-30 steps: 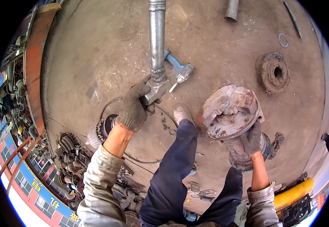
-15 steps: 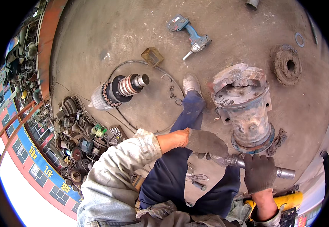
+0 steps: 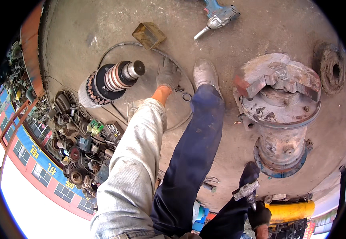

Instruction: The person applies grease to a circular metal part using a small tool, then places it onto a larger mechanical assembly. They use a hammer and a metal rod to tap and secure the part in place. The person also picks up small metal pieces from the floor and inserts them into the assembly.

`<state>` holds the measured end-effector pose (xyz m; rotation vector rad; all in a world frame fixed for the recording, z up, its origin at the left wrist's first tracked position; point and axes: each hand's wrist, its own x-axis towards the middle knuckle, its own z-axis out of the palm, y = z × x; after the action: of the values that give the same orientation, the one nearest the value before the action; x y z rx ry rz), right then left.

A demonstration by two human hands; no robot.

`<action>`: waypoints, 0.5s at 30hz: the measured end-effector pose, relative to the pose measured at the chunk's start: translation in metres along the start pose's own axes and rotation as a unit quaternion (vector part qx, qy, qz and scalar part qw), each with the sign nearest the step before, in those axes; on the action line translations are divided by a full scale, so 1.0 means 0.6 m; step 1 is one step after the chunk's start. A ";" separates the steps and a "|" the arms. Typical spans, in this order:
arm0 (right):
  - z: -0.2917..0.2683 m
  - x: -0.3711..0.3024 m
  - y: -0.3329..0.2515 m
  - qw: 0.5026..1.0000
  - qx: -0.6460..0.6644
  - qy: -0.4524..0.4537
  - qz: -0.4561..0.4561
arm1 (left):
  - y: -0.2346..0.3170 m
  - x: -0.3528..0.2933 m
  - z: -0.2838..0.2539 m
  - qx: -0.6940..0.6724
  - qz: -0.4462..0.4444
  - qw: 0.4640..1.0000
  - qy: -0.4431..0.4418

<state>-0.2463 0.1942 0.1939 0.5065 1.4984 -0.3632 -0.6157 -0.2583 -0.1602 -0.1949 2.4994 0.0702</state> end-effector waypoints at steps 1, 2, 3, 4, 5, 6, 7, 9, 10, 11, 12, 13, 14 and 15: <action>0.005 0.009 -0.002 1.000 0.006 -0.001 -0.004 | -0.012 0.009 0.005 -0.068 0.018 0.998 0.004; 0.007 0.015 -0.005 1.000 0.018 0.007 -0.006 | -0.021 0.008 0.013 -0.135 0.035 0.990 0.011; 0.008 0.020 -0.016 0.999 0.034 0.014 -0.003 | -0.012 0.004 0.012 -0.130 0.051 0.990 0.020; 0.009 0.024 -0.024 0.999 0.047 0.020 -0.001 | -0.017 -0.011 0.030 -0.072 0.092 0.992 0.051; 0.008 0.025 -0.030 0.998 0.056 0.018 0.010 | -0.019 -0.030 0.048 -0.015 0.134 0.987 0.083; 0.004 0.026 -0.035 0.997 0.065 0.022 0.017 | -0.024 -0.046 0.063 0.043 0.174 0.976 0.121; 0.002 0.027 -0.039 0.997 0.074 0.025 0.023 | -0.027 -0.068 0.079 0.039 0.167 0.978 0.120; -0.001 0.029 -0.049 0.995 0.085 0.038 0.030 | -0.026 -0.117 0.106 0.030 0.158 0.980 0.120; 0.002 0.028 -0.048 0.996 0.080 0.040 0.028 | -0.022 -0.146 0.115 0.024 0.151 0.985 0.083; 0.004 0.026 -0.046 0.996 0.074 0.042 0.026 | -0.021 -0.175 0.119 0.019 0.144 0.988 0.047; 0.012 0.025 -0.035 0.997 0.060 0.039 0.017 | -0.031 -0.202 0.123 0.033 0.147 0.988 0.018; 0.022 0.018 -0.026 0.998 0.062 0.022 0.016 | -0.031 -0.214 0.128 0.046 0.158 0.986 -0.012; 0.029 0.015 -0.016 0.998 0.059 0.004 0.013 | -0.033 -0.220 0.123 0.022 0.136 0.990 -0.012; 0.032 0.010 -0.007 0.997 0.066 -0.031 0.012 | -0.034 -0.222 0.112 -0.001 0.114 0.993 -0.011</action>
<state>-0.2321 0.1807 0.1877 0.6123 1.4125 -0.4585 -0.4673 -0.2556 -0.1350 0.0919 2.4901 0.1667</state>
